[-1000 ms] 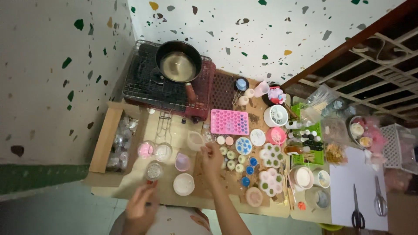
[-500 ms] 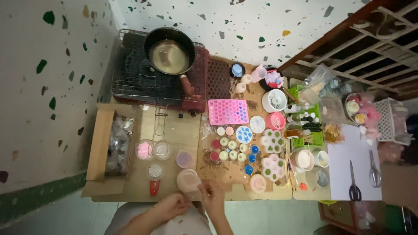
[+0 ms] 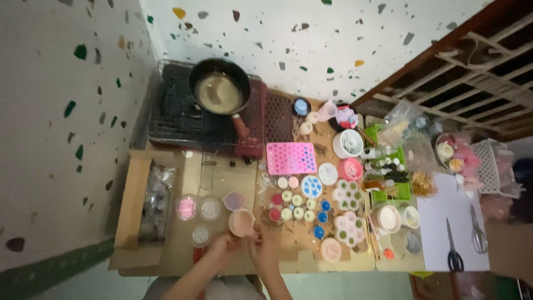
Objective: Pouring melted wax into various molds and adding fragrances to create candles.
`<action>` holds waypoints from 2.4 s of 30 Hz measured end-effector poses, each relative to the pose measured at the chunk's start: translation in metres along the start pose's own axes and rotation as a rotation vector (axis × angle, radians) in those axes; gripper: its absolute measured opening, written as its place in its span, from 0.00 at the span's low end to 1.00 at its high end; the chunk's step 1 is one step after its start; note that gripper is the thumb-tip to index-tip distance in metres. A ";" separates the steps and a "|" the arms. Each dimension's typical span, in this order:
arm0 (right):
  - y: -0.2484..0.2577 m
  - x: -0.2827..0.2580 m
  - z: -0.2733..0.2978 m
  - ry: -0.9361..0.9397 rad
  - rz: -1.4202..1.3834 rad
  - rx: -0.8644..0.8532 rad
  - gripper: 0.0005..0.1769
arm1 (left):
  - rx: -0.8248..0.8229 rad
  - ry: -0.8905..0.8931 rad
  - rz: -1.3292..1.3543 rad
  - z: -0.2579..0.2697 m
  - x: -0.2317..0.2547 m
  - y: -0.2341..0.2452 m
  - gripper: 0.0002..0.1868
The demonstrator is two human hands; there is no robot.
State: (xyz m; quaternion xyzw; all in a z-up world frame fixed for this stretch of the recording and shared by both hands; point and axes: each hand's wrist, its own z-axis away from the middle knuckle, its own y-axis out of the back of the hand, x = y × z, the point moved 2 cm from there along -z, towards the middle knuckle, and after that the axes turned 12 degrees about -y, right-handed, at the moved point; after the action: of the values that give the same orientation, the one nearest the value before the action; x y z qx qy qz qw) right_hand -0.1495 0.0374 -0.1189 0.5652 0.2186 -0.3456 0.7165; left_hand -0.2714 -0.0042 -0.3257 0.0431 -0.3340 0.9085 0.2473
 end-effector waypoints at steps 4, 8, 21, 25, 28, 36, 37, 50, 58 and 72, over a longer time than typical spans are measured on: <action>0.022 -0.036 -0.031 -0.186 0.179 -0.167 0.25 | 0.075 -0.077 -0.222 0.012 0.035 -0.044 0.23; 0.033 -0.051 -0.092 -0.070 0.116 -0.001 0.24 | 0.024 -0.188 0.101 -0.040 0.017 -0.026 0.22; -0.042 -0.192 -0.271 -0.377 -0.265 -0.320 0.15 | -0.062 -0.139 0.052 0.081 0.027 0.038 0.19; -0.039 -0.192 -0.259 -0.332 -0.419 -0.329 0.07 | 0.071 -0.021 -0.125 0.096 0.037 0.056 0.21; -0.027 -0.183 -0.245 -0.266 -0.372 -0.247 0.09 | 0.006 0.017 -0.266 0.087 0.027 0.078 0.24; 0.064 -0.170 -0.166 -0.348 -0.263 -0.162 0.07 | 0.004 -0.064 -0.519 0.124 0.056 0.013 0.18; 0.072 -0.160 -0.158 -0.349 -0.266 -0.156 0.07 | 0.000 -0.062 -0.524 0.139 0.067 -0.009 0.18; 0.117 -0.007 -0.051 -0.379 -0.118 0.117 0.09 | -0.162 -1.115 -1.876 0.133 0.147 -0.152 0.38; 0.099 0.010 -0.023 -0.335 -0.092 0.204 0.06 | -0.139 -1.245 -1.967 0.127 0.149 -0.159 0.35; 0.091 0.004 -0.013 -0.254 0.027 0.295 0.15 | -0.037 -1.300 -1.948 0.123 0.152 -0.151 0.29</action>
State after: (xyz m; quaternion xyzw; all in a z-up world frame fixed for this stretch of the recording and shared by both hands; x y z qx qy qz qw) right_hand -0.0788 0.0600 -0.0652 0.6187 0.0658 -0.4327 0.6524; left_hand -0.3427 0.0814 -0.1056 0.7335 -0.2366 0.1371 0.6223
